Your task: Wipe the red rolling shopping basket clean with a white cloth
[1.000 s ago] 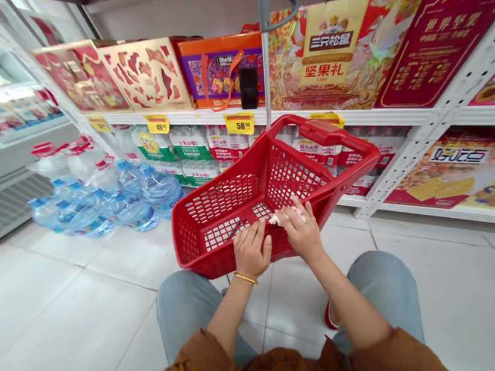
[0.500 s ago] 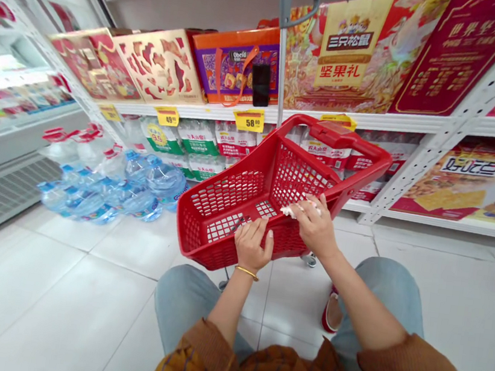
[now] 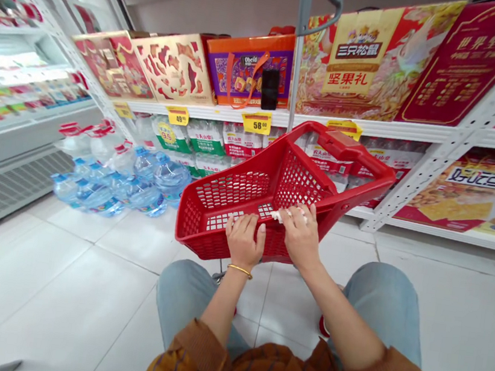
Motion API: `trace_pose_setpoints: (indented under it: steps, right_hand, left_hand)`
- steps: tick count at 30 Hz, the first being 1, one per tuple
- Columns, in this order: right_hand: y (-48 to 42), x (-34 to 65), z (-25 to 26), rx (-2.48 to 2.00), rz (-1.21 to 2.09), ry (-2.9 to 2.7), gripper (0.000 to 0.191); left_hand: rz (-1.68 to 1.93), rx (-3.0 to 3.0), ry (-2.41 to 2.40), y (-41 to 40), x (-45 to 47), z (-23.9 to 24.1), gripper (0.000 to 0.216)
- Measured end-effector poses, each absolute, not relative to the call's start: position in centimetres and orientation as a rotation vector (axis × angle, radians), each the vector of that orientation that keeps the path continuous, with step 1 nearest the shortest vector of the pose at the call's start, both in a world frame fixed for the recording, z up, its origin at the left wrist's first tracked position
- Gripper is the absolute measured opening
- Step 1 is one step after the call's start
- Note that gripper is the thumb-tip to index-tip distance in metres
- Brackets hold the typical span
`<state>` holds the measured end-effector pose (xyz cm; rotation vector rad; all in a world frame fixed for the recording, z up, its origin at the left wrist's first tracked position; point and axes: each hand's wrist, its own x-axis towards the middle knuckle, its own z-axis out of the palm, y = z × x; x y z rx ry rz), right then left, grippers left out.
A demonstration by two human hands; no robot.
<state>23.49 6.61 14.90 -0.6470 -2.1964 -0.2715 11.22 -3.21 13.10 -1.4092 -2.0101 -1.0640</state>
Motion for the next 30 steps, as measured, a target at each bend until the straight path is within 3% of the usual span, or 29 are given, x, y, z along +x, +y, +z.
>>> trace_pose_setpoints:
  steps: [8,22,30]
  right_hand:
    - [5.6,24.4,14.6,-0.528,-0.298,-2.215,0.031]
    - [8.3,26.9,16.3,-0.369,-0.398,-2.271,0.028]
    - [9.9,28.3,16.9,-0.425,-0.453,-2.247,0.025]
  left_hand:
    - [-1.376,-1.512,-2.004,-0.7,15.2,13.7,0.053]
    - [-1.116,-1.654,-1.97,-0.8,14.3,12.8,0.065]
    - [-1.022,-1.751,-1.991,-0.6,14.2,13.4,0.045]
